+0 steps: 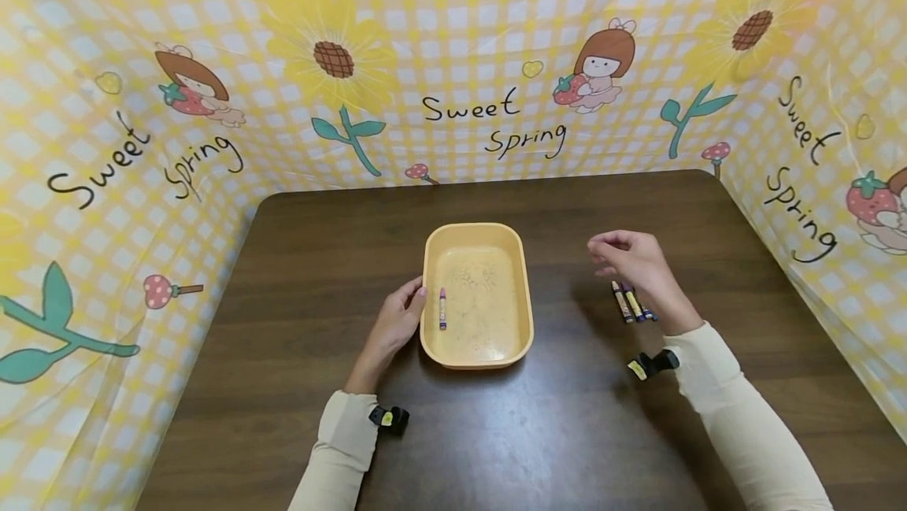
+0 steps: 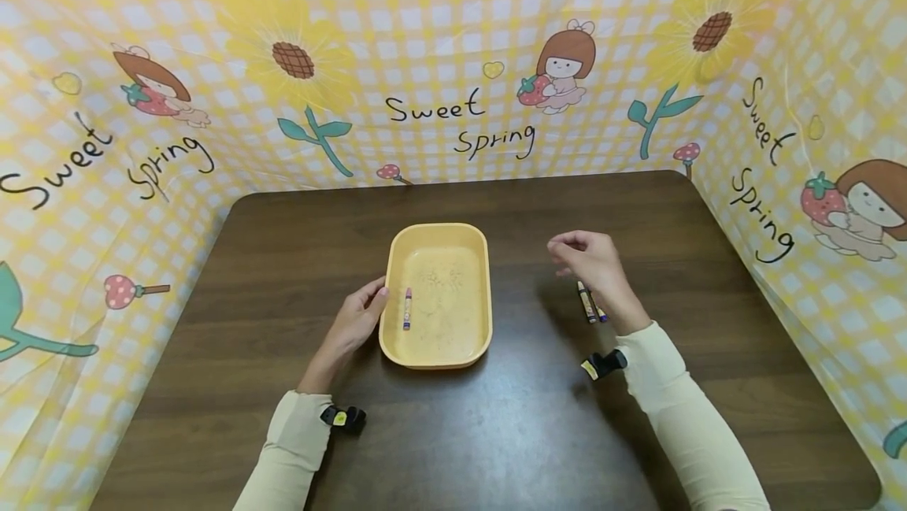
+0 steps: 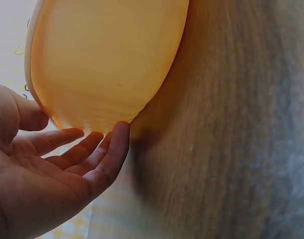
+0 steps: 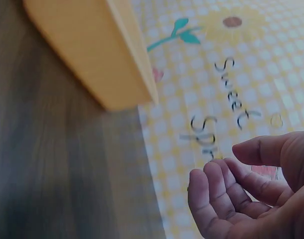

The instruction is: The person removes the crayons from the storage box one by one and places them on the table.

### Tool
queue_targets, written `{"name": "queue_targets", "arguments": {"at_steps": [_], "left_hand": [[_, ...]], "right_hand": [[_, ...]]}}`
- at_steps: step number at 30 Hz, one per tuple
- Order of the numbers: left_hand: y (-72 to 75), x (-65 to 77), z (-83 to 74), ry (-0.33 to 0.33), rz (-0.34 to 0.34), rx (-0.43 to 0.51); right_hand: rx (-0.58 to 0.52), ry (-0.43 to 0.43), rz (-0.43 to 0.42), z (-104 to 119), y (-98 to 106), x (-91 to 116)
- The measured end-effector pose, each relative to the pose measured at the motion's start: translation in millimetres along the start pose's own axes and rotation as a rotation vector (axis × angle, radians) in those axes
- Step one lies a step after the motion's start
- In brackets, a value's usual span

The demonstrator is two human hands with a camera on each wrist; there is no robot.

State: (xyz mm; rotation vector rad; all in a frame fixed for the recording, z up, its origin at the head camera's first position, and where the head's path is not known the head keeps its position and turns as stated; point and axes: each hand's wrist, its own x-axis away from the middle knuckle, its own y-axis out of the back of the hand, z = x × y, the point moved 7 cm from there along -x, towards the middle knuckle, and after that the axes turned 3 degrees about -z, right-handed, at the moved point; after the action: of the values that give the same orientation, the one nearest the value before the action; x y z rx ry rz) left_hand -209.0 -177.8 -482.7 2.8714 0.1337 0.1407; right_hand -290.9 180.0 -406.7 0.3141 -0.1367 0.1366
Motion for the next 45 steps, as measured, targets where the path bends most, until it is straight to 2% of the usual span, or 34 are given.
{"name": "queue_targets", "arguments": {"at_steps": [6,14,36,45], "left_hand": [[0.5,-1.3,2.1,-0.003,-0.008,0.0],[0.6,-2.3,3.2,0.006,-0.003,-0.025],[3.3,1.3,2.0,0.002,-0.011,-0.039],[3.5,0.7,-1.1,-0.032,-0.021,-0.034]], "right_hand": [[-0.071,0.027,0.045,21,-34,-6],[-0.13,0.023,0.138,31,-77,-14],[-0.053,-0.04,0.407,52,-182,-12],[0.015,-0.088,0.512,40,-215,-12]]}}
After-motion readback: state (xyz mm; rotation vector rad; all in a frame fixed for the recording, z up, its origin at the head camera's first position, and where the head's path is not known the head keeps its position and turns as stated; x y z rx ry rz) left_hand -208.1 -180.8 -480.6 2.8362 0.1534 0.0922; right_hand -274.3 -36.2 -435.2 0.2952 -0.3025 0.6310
